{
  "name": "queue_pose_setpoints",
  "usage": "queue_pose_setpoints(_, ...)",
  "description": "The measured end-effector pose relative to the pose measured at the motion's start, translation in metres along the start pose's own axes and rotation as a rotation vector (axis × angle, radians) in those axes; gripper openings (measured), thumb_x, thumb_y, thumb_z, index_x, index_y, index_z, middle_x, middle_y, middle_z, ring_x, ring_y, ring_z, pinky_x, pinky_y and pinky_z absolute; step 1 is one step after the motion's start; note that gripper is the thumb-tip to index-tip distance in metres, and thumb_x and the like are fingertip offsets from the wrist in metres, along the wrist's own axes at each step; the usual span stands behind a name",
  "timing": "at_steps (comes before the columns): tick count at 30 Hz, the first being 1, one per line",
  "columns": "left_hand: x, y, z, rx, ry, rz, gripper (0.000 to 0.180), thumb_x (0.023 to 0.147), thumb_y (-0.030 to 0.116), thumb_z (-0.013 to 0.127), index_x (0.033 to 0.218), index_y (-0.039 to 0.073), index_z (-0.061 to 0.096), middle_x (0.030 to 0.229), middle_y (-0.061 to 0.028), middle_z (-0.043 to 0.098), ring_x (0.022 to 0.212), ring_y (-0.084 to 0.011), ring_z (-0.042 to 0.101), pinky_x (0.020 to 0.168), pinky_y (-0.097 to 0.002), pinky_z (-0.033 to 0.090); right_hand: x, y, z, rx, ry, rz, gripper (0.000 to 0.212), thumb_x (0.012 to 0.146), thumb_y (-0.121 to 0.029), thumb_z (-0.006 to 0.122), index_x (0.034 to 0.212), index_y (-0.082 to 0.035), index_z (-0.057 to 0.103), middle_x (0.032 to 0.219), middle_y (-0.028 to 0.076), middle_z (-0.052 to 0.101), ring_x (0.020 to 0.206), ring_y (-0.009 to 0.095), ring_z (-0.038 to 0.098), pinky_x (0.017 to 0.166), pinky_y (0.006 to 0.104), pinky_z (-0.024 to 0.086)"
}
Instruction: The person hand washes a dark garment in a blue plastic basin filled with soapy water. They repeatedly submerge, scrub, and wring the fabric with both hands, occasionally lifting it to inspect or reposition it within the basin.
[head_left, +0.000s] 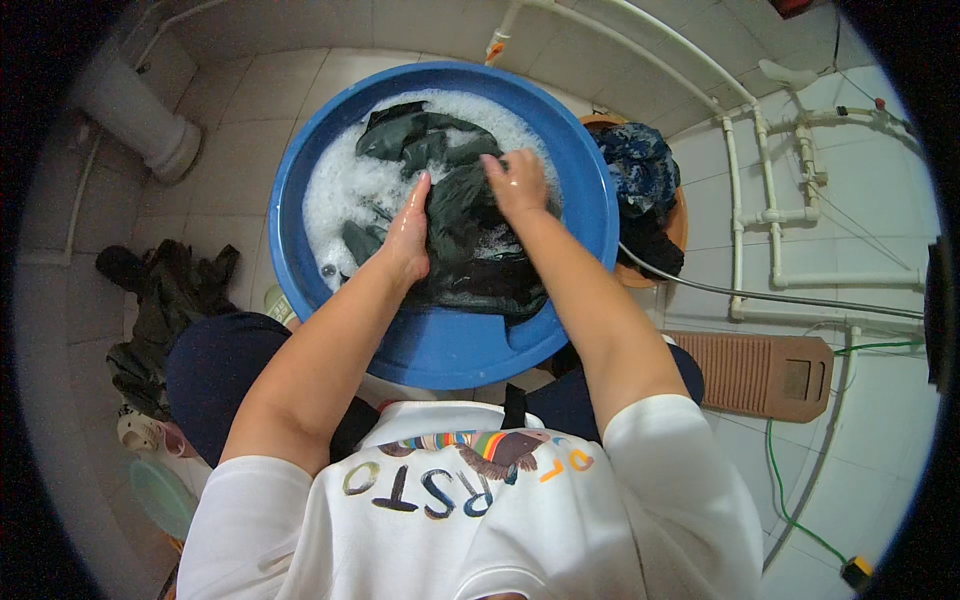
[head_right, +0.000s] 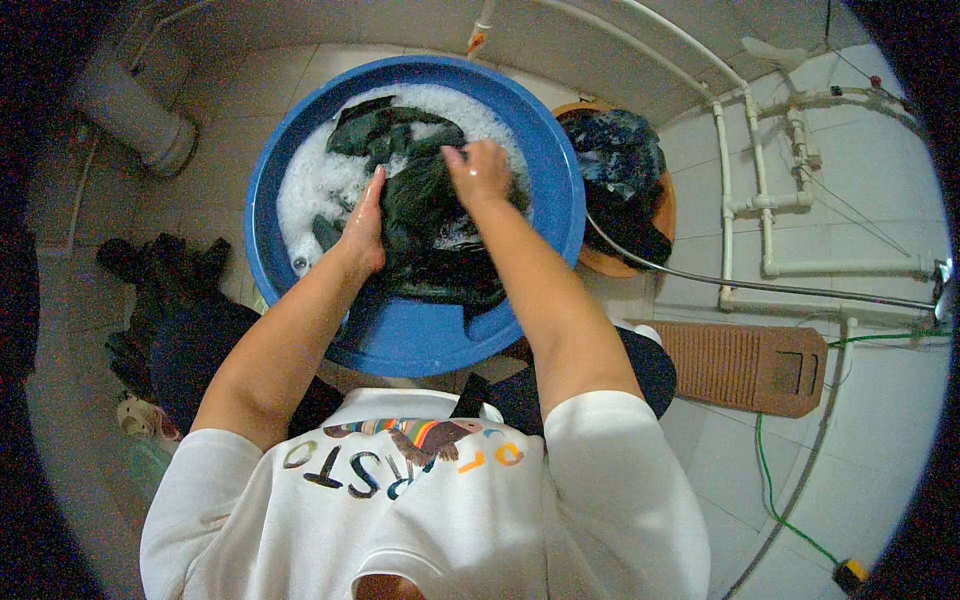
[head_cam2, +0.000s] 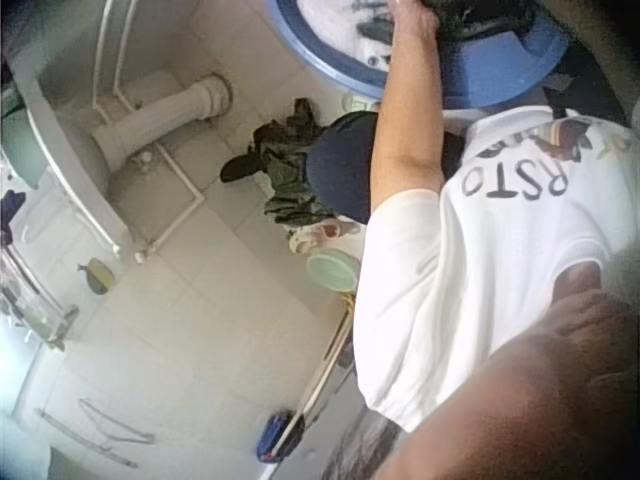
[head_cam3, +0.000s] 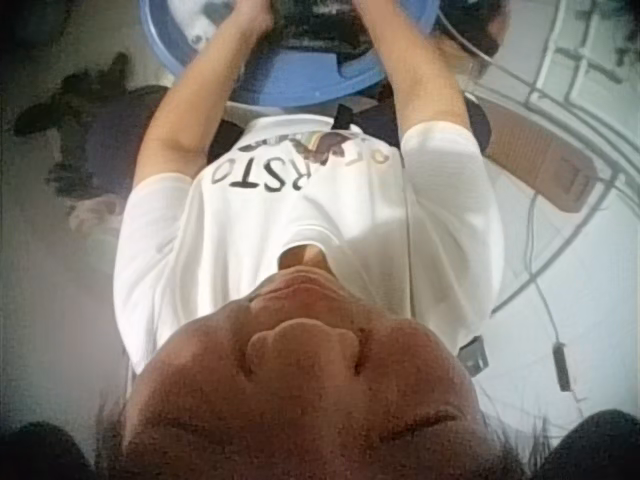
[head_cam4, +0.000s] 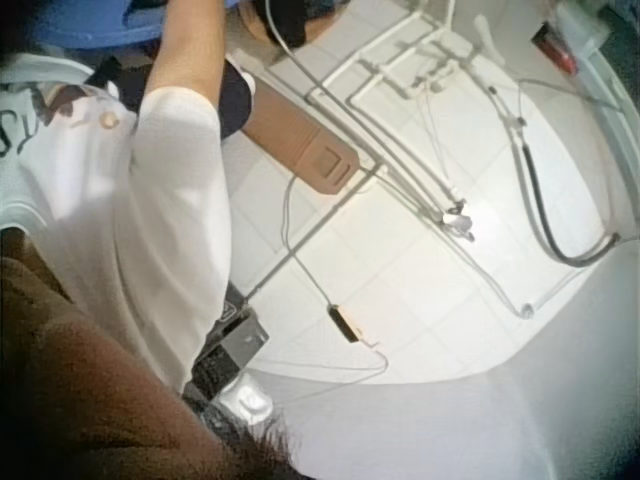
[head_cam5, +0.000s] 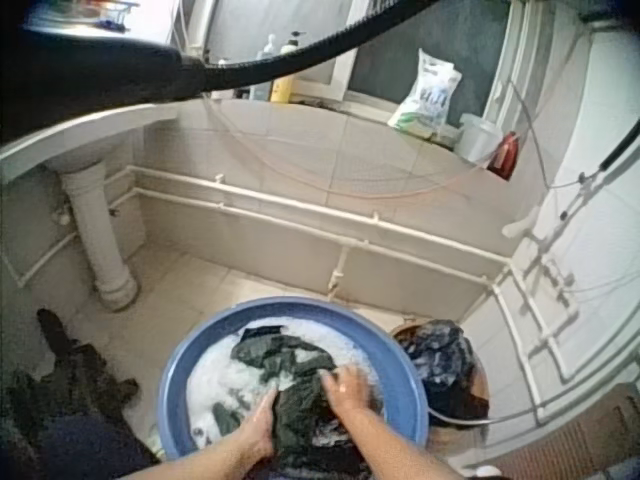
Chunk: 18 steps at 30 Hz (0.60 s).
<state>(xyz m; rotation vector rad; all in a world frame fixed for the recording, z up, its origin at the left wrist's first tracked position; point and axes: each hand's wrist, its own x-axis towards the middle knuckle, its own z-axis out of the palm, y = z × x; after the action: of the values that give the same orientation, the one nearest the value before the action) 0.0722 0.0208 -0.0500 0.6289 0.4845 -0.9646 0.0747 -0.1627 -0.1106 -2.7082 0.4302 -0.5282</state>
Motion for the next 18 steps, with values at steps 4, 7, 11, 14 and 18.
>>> queue_pose_setpoints(4, 0.025, 0.005, -0.03, -0.07, -0.031, 0.114, 0.038, 0.082, 0.032, 0.053, 0.106, 0.003, 0.053, 0.107, -0.0116, 0.056, 0.094, -0.0268, 0.055, 0.084, -0.0417, 0.042, -0.018, 0.041, 0.001, -0.191, -0.506, 0.216, 0.059, 0.081, -0.052, 0.04, 0.1, 0.002, 0.054, 0.109, 0.02, 0.05, 0.103, 0.035, 0.046, 0.089, 0.0453, 0.034)
queue_pose_setpoints(7, 0.042, 0.005, -0.044, -0.055, -0.012, 0.199, 0.034, 0.084, 0.028, 0.049, 0.107, 0.003, 0.051, 0.106, -0.0104, 0.056, 0.093, -0.0261, 0.056, 0.084, -0.0406, 0.044, -0.015, 0.061, 0.025, -0.31, -0.914, 0.31, 0.05, 0.083, -0.04, 0.042, 0.11, 0.001, 0.05, 0.111, 0.021, 0.05, 0.101, 0.034, 0.049, 0.091, 0.0445, 0.033)
queue_pose_setpoints(11, 0.019, 0.007, -0.024, -0.116, -0.069, 0.231, 0.042, 0.083, 0.037, 0.05, 0.113, 0.007, 0.048, 0.11, -0.0097, 0.054, 0.098, -0.026, 0.053, 0.087, -0.0434, 0.041, -0.002, 0.035, 0.001, -0.222, -0.668, 0.472, 0.041, 0.077, -0.032, 0.054, 0.105, -0.002, 0.056, 0.108, 0.018, 0.054, 0.096, 0.032, 0.054, 0.084, 0.0381, 0.042)
queue_pose_setpoints(14, 0.034, 0.007, -0.04, -0.147, -0.177, 0.146, 0.047, 0.081, 0.043, 0.051, 0.114, 0.009, 0.048, 0.114, -0.0095, 0.051, 0.102, -0.0257, 0.05, 0.089, -0.0436, 0.039, -0.011, 0.003, -0.003, 0.167, -0.023, 0.214, 0.03, 0.07, -0.016, 0.065, 0.093, 0.001, 0.058, 0.101, 0.016, 0.056, 0.092, 0.029, 0.054, 0.079, 0.034, 0.043)
queue_pose_setpoints(18, 0.017, 0.011, -0.027, -0.125, -0.174, 0.108, 0.056, 0.077, 0.055, 0.048, 0.114, 0.011, 0.048, 0.113, -0.0094, 0.051, 0.104, -0.0246, 0.049, 0.09, -0.0431, 0.038, -0.034, -0.083, -0.034, 0.546, -0.06, -0.375, 0.026, 0.065, -0.022, 0.069, 0.069, -0.002, 0.053, 0.102, 0.013, 0.055, 0.088, 0.03, 0.053, 0.077, 0.0335, 0.043)
